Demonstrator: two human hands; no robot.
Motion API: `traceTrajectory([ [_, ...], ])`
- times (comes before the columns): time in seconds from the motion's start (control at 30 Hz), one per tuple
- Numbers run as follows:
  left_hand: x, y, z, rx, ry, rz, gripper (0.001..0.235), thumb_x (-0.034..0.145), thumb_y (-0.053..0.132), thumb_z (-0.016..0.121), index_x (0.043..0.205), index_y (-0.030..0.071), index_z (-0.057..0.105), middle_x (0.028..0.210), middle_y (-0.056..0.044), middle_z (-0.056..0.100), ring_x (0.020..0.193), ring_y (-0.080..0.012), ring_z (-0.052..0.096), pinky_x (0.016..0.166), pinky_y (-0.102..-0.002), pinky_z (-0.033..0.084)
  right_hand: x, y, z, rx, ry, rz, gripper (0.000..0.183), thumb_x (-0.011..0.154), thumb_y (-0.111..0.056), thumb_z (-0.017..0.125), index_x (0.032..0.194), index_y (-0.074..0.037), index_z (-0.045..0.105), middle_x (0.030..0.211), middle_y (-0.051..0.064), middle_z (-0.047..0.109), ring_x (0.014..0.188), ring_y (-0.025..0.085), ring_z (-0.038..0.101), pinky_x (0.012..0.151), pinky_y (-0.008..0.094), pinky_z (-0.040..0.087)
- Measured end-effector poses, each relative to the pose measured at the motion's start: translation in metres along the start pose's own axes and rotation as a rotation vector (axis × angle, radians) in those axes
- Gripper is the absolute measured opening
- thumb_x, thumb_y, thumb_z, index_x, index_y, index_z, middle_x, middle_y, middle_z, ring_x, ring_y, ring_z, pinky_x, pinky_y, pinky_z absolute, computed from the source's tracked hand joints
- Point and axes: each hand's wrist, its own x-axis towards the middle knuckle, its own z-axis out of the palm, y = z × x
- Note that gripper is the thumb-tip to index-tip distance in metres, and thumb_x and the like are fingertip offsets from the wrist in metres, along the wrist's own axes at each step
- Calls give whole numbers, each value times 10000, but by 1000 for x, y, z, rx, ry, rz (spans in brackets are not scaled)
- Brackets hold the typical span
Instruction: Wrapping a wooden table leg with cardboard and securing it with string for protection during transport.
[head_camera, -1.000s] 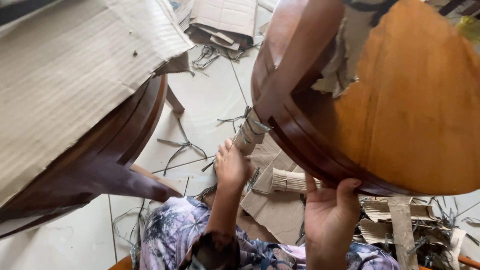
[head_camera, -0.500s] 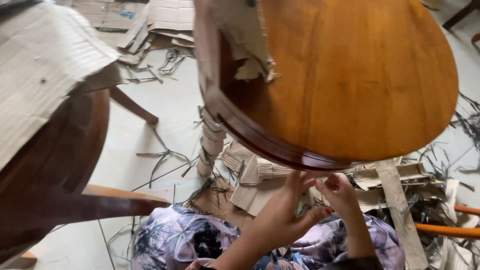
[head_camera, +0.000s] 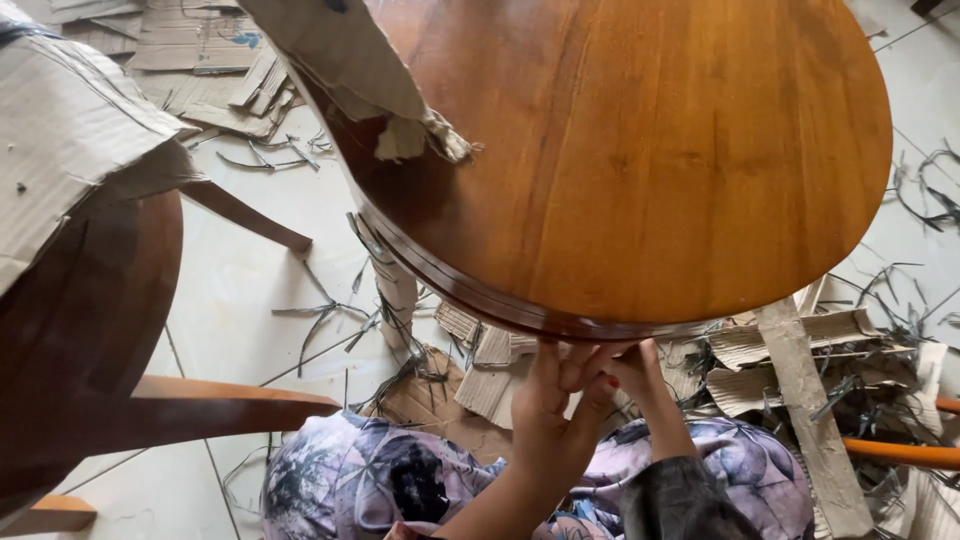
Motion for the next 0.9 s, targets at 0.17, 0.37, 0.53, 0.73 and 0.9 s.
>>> traceTrajectory([
  [0.17, 2, -6, -18, -90, 136, 117, 741, 983, -89, 656, 1571, -3, 213, 1352, -164, 658, 1193, -267, 729, 956, -329, 690, -34, -32, 27, -119, -72, 74, 92, 770, -11, 839, 848, -13, 789, 877, 137, 815, 797, 246, 804, 704, 320, 667],
  [0.37, 18, 31, -64, -94, 279, -150, 718, 823, 25, 801, 1437, 17, 429, 999, -127, 794, 979, -230, 796, 852, -329, 669, -50, -3, 71, -349, -89, -202, 298, 747, -245, 898, 771, -118, 630, 691, -29, 577, 592, 85, 541, 524, 291, 421],
  [0.53, 19, 39, -89, 133, 310, -199, 555, 772, 200, 852, 1239, 105, 567, 849, -18, 825, 860, -161, 838, 734, -290, 657, -55, 3, 93, -416, -139, -144, 271, 771, -199, 847, 892, -83, 634, 769, 13, 581, 667, 136, 559, 602, 308, 468],
  [0.73, 19, 15, -108, -41, 355, -175, 709, 754, -2, 851, 1373, 31, 507, 825, -80, 801, 798, -174, 813, 747, -303, 674, -49, 5, 116, -503, -97, -104, 433, 745, -319, 958, 733, -93, 589, 722, 34, 540, 655, 182, 518, 636, 349, 447],
  [0.9, 21, -16, -123, -159, 355, -37, 1093, 738, -132, 803, 1578, -84, 105, 1004, -251, 769, 928, -277, 767, 877, -384, 631, -62, -57, 139, -279, -51, -148, 425, 777, -166, 914, 931, -86, 526, 689, 88, 563, 617, 237, 617, 604, 331, 540],
])
